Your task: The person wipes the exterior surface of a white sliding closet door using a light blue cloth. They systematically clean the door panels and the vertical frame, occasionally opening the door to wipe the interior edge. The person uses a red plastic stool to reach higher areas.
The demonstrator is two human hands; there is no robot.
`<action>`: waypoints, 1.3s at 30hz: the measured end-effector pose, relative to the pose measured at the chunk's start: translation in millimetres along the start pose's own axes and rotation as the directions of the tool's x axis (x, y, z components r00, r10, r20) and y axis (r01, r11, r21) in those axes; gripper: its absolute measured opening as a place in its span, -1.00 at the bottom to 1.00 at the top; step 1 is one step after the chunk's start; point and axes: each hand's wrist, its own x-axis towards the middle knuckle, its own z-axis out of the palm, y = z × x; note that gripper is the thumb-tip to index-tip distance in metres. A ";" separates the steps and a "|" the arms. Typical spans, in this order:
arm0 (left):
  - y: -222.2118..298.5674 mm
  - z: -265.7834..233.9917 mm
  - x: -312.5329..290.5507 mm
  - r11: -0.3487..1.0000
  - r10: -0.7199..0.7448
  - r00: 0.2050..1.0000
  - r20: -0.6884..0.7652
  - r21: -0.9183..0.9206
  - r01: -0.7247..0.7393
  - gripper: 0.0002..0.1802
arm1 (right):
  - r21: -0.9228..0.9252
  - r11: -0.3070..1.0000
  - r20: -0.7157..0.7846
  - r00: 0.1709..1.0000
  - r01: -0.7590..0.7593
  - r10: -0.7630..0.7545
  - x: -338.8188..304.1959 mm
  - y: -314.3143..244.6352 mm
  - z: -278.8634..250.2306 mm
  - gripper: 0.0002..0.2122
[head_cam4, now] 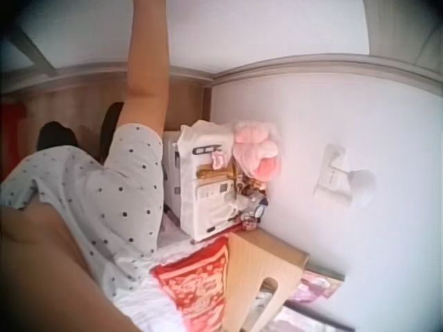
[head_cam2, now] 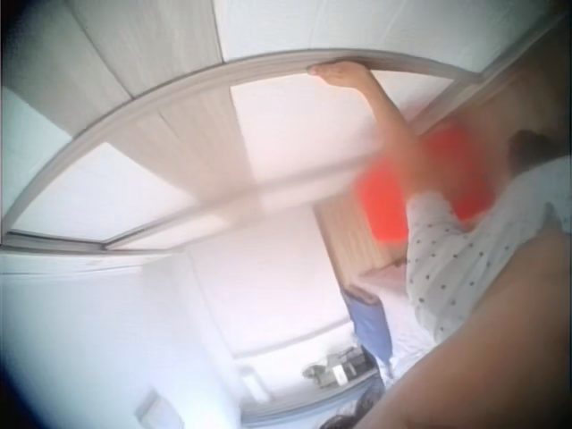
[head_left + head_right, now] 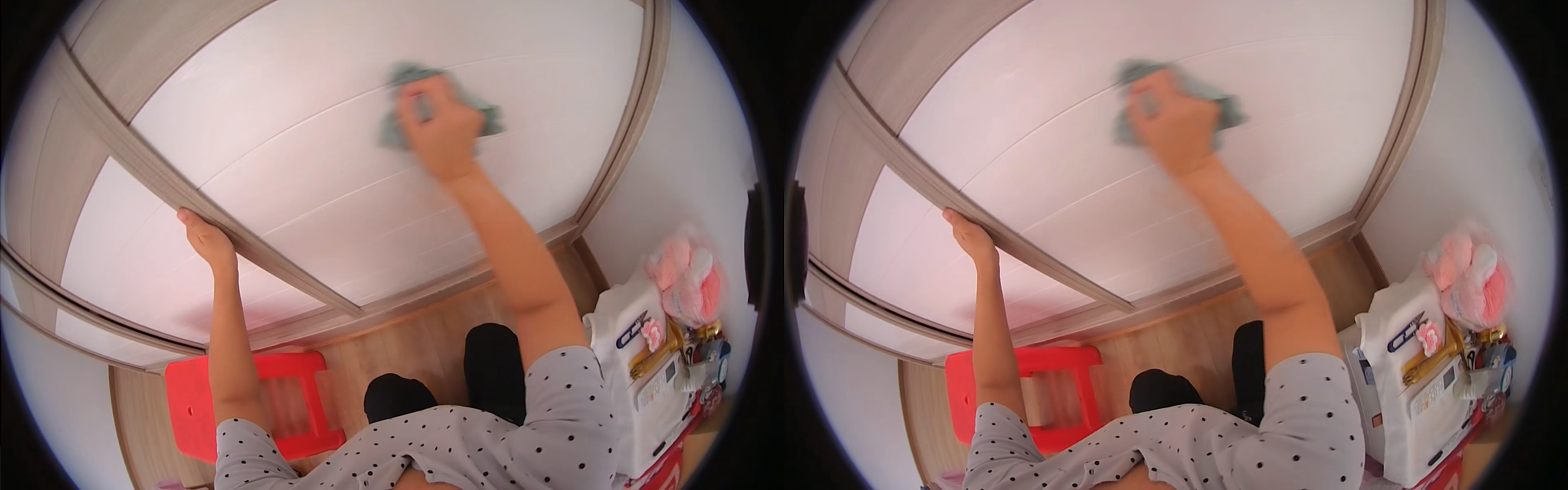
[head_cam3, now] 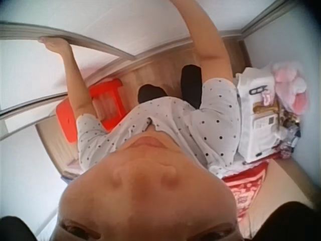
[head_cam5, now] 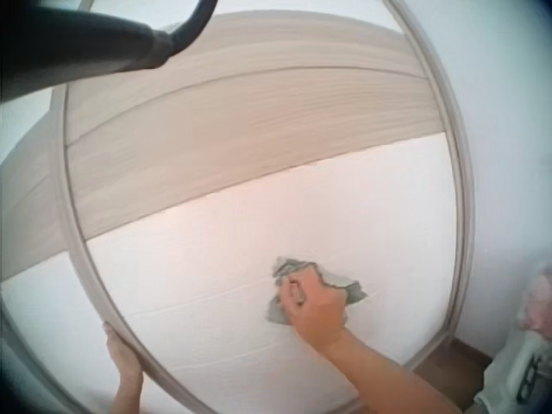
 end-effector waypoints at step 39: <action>31.1 29.2 -15.5 0.978 -0.165 0.977 -0.134 -0.149 0.144 -0.26 | 0.298 0.907 0.138 0.926 0.299 -0.350 -74.2 -7.0 11.9 -0.98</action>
